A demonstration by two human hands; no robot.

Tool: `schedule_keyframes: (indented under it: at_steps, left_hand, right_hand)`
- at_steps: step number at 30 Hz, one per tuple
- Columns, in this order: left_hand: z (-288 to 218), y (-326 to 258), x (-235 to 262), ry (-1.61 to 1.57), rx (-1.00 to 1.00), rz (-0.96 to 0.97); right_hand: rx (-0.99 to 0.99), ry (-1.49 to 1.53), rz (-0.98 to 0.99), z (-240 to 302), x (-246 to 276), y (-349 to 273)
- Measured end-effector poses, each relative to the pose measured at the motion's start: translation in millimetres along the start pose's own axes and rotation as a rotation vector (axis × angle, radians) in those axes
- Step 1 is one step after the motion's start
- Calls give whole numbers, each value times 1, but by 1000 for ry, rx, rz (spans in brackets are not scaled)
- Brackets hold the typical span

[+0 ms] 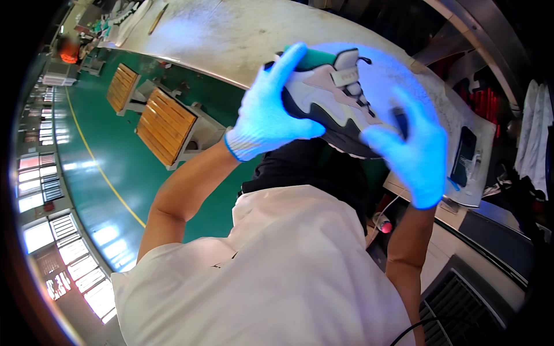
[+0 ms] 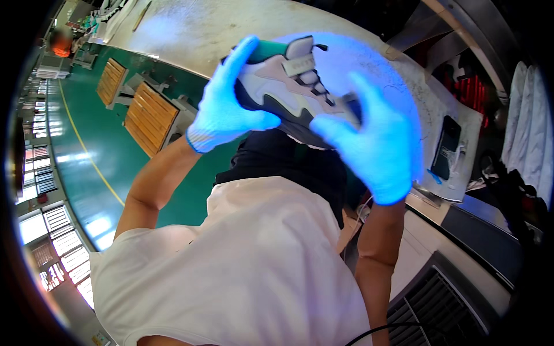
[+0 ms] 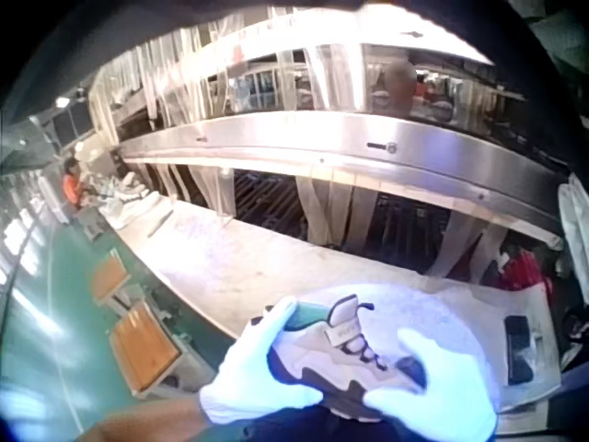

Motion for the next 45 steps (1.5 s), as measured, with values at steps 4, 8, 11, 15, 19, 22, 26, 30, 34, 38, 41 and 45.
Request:
schedule_keyframes:
  at_steps: [4, 8, 11, 15, 19, 22, 26, 30, 34, 38, 41, 45]
  left_hand:
    - [2, 12, -29, 31, -61, 40]
    - [1, 29, -40, 88, 0, 96]
    - [4, 41, -47, 223, 82, 174]
    - [-21, 83, -58, 559, -135, 242]
    - [-8, 124, -90, 351, -210, 428]
    - [-6, 132, -103, 227, -148, 671]
    - [25, 154, -93, 230, -412, 540]
    - [-7, 159, -77, 585, -784, 322]
    - [-122, 106, -99, 204, -804, 425]
    - [-116, 86, -180, 579, -536, 715]
    - [-159, 76, -155, 414, -565, 689]
    - [-175, 63, -31, 37, -569, 304]
  right_hand:
    - [80, -290, 277, 11, -34, -3]
    - [-1, -370, 288, 0, -41, 0]
    - [-12, -284, 355, -10, -45, 29]
    - [169, -179, 448, -29, -49, 68]
    - [81, -54, 577, -51, -55, 97]
    - [-51, -19, 627, -65, -62, 99]
    - [-76, 282, 475, -90, -47, 111]
    - [-791, 853, -187, -194, -15, 20]
    - [-841, 1198, -691, -261, -27, -94]
    - [-713, 1008, -482, -228, -26, -62]
    - [-760, 681, -292, -222, -28, -44]
    - [-621, 958, -152, -201, -36, -22]
Point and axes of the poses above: each hand's wrist, its own y-axis towards the middle knuckle, its own x-axis out of the back of the hand, z = x × y, the point moved 9 cm from there along y, towards the middle knuckle, and after that the axes turned 5 degrees about x, right-handed, at the moved point
